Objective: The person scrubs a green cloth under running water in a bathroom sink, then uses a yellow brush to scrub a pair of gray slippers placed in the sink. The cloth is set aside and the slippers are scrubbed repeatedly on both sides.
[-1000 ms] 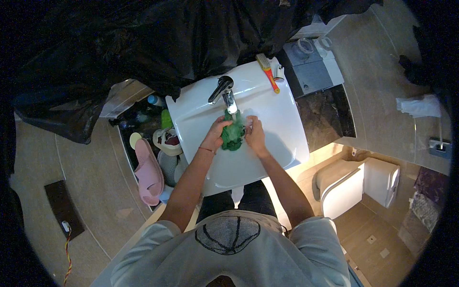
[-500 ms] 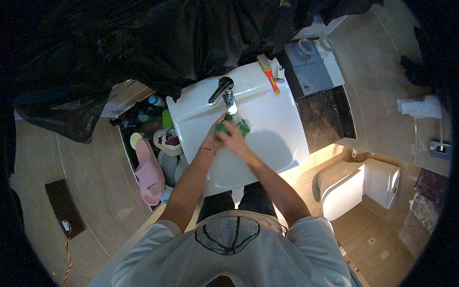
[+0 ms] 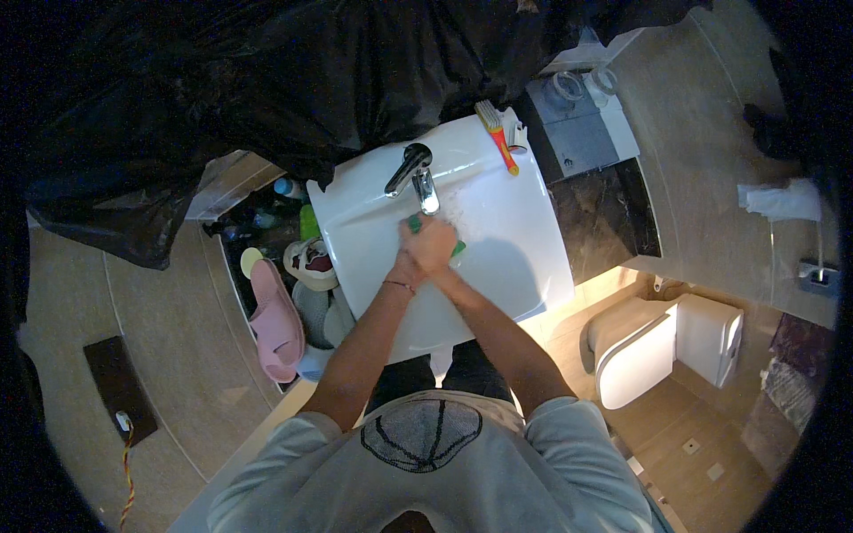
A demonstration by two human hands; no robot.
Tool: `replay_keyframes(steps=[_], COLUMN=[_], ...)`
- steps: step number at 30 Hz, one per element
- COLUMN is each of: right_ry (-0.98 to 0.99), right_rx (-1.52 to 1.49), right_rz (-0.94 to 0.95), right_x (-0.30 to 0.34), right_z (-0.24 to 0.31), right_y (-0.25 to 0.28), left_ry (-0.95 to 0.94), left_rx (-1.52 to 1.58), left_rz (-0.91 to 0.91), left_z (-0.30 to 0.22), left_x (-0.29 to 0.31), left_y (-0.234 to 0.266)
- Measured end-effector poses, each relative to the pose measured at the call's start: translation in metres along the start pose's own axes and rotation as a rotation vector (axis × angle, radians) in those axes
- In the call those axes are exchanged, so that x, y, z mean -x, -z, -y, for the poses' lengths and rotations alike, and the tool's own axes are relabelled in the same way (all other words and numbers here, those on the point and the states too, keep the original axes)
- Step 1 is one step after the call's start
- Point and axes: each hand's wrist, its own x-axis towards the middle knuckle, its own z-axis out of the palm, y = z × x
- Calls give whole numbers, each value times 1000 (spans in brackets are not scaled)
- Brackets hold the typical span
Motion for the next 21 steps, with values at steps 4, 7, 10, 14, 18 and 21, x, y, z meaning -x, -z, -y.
replay_keyframes(steps=[4,7,10,14,18,21], right_ry=[16,-182,-105,-243,135,252], right_rx=[88,-32,-229,-767,-632,-607], right_rz=[43,55,75,315,370,257], right_x=[5,-32,-53,-52,9,53], right_z=[14,-8,-47,-61,-37,-8], right_y=[6,13,17,26,9,14], left_ry=[-19,10,-8,133,151,141], left_rx=[-100,-81,-111,-156,50,112], left_rz=[-179,-185,-153,-334,-36,154], left_z=[-4,1,-14,-37,-25,-25], left_x=[13,8,9,37,11,9], left_y=[-18,6,11,-32,-4,-5])
